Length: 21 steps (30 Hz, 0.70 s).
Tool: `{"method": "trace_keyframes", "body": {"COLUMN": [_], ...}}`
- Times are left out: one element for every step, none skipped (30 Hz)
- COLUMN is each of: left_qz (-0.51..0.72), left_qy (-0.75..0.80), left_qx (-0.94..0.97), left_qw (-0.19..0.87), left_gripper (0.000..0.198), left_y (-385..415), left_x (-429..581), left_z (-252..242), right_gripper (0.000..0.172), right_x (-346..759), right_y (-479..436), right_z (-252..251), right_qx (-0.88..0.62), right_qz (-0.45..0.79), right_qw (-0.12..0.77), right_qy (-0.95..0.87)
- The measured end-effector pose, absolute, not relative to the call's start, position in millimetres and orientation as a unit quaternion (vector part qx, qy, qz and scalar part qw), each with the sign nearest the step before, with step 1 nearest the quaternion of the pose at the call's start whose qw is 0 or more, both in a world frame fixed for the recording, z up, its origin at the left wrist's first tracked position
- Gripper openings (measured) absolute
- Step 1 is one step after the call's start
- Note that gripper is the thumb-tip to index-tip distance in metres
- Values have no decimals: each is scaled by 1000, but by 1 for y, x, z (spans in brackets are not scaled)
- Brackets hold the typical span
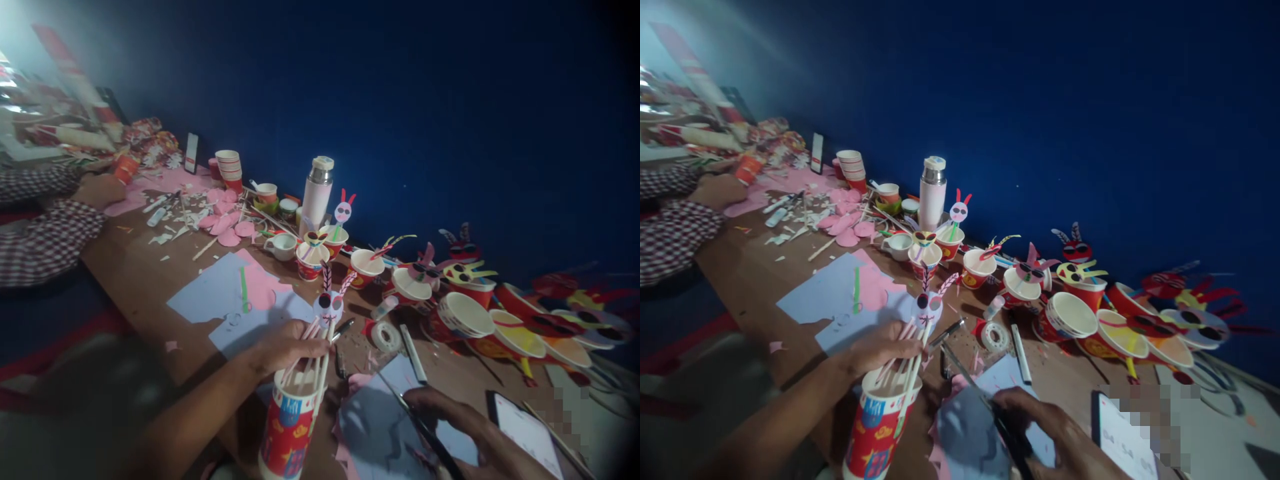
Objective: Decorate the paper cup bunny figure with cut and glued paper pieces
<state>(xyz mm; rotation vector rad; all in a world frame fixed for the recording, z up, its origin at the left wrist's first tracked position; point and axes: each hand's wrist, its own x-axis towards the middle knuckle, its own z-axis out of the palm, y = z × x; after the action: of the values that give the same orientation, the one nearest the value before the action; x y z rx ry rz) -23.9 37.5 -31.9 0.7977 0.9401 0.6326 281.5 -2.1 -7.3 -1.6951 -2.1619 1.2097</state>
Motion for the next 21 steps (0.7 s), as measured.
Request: {"method": "trace_keyframes", "body": {"left_qz": [284, 276, 269, 263, 258, 254, 250, 245, 240, 235, 230, 226, 223, 222, 222, 221, 221, 220, 218, 213, 209], "left_qy": [433, 431, 427, 424, 421, 418, 413, 406, 398, 390, 383, 379, 378, 381, 383, 384, 384, 383, 379, 375, 371], "left_qx": [375, 385, 396, 405, 412, 418, 425, 433, 441, 448, 452, 453, 453, 451, 449, 449, 448, 447, 445, 444, 444], "left_qw": [769, 768, 767, 767, 766, 766, 766, 767, 768, 769, 772, 775, 776, 776, 776, 776, 776, 778, 782, 785, 789], "left_gripper": [45, 43, 42, 41, 39, 38, 37, 37, 37, 37, 37, 37, 37, 36, 35, 35, 35, 35, 36, 36, 36], "left_y": [38, 38, 38, 38, 38, 38, 38, 39, 39, 39, 39, 39, 39, 39, 39, 39, 39, 39, 39, 39, 39], "left_x": [-23, -23, -23, -23, -23, -23, -23, -23, -23, -23, -24, -24, -24, -23, -23, -23, -23, -23, -23, -22, -22], "left_z": [-32, -32, -32, -33, -33, -33, -34, -34, -35, -35, -36, -36, -36, -35, -35, -35, -35, -35, -35, -35, -35], "right_gripper": [48, 47, 46, 44, 41, 39, 38, 38, 37, 38, 39, 39, 39, 39, 39, 39, 39, 39, 40, 39, 38], "right_x": [279, 277, 275, 273, 272, 270, 270, 269, 269, 268, 268, 267, 267, 267, 267, 268, 268, 269, 269, 269, 268], "right_y": [1, 4, 7, 9, 11, 13, 14, 15, 16, 16, 17, 18, 18, 18, 18, 18, 18, 17, 17, 16, 15], "right_z": [-7, -7, -7, -7, -6, -6, -6, -6, -6, -6, -6, -5, -5, -5, -4, -4, -3, -3, -2, 0, 1], "right_qx": [-554, -543, -532, -524, -518, -512, -506, -501, -496, -492, -490, -489, -489, -489, -490, -494, -501, -512, -524, -536, -545], "right_qz": [423, 440, 451, 457, 459, 459, 458, 457, 457, 457, 458, 459, 459, 462, 464, 464, 463, 460, 455, 450, 445], "right_qw": [50, 36, 30, 27, 29, 28, 27, 28, 29, 31, 34, 37, 39, 37, 33, 30, 28, 26, 29, 35, 44], "right_qy": [-715, -715, -716, -718, -722, -726, -730, -735, -738, -740, -741, -741, -741, -739, -737, -734, -731, -725, -719, -714, -709]}}
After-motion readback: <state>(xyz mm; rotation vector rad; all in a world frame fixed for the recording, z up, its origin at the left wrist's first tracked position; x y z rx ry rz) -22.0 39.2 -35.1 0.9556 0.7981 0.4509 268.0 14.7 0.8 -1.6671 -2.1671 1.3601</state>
